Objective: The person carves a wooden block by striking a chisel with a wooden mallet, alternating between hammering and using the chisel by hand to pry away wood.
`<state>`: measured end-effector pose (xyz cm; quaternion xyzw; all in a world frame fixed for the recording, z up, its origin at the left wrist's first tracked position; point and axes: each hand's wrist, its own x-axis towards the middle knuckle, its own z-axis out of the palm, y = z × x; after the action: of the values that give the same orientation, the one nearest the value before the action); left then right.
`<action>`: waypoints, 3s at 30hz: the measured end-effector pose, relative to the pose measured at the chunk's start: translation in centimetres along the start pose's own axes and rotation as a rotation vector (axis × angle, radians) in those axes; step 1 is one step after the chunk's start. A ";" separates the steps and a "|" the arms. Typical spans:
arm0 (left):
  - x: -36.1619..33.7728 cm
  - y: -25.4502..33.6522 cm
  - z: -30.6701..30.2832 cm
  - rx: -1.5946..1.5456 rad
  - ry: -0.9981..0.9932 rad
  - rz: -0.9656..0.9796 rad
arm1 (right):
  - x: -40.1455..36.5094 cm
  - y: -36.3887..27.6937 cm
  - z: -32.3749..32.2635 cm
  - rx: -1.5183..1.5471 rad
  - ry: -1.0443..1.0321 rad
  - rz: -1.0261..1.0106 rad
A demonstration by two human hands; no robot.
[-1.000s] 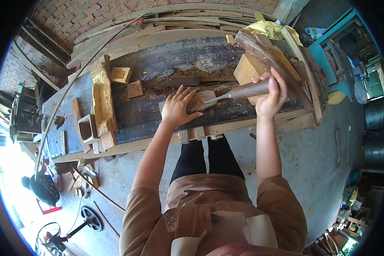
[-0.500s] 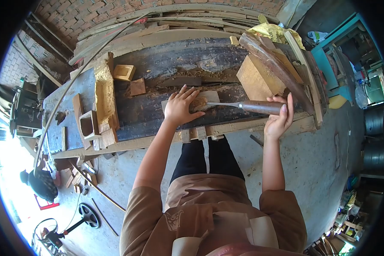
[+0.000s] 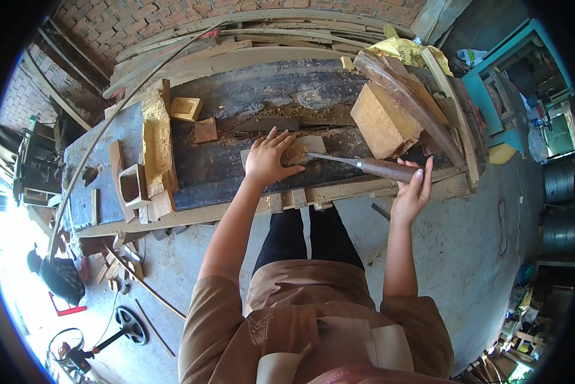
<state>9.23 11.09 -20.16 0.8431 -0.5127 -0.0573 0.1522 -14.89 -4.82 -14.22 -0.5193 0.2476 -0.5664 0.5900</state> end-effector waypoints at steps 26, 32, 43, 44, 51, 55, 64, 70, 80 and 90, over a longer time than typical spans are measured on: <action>1.2 6.1 -1.7 -0.075 -0.174 -0.502 | 4.5 -3.1 8.7 -0.386 -0.340 -0.475; 1.0 6.6 -0.2 -0.110 -0.147 -0.421 | 7.2 -2.8 8.1 -0.100 -0.109 -0.435; 0.4 5.9 3.8 -0.028 0.328 -0.352 | 7.5 -1.7 9.0 -0.007 -0.049 -0.408; 0.4 5.9 3.9 -0.026 0.319 -0.364 | 7.3 -1.3 9.1 -0.020 -0.047 -0.401; 0.5 6.2 3.3 -0.062 0.223 -0.418 | 7.3 0.6 8.9 -0.021 -0.115 -0.432; 0.5 6.2 3.2 -0.068 0.208 -0.428 | 7.4 0.8 8.7 -0.014 -0.146 -0.426; 0.5 6.1 3.4 -0.089 0.201 -0.430 | 7.0 0.2 10.2 -0.090 -0.260 -0.496; 0.7 6.3 2.5 -0.111 0.183 -0.412 | 5.9 -2.1 12.3 -0.288 -0.385 -0.559; 6.3 12.3 -10.0 -1.011 0.474 0.244 | 5.0 -4.0 13.2 -0.479 -0.593 -0.559; 6.4 13.5 -9.0 -0.951 0.501 0.165 | 14.4 -3.8 5.0 -1.464 -0.492 -0.393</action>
<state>3.03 1.42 -7.02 0.6261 -0.4426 -0.0684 0.6383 -8.65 -15.77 -4.85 -0.9194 0.3235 -0.2224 0.0260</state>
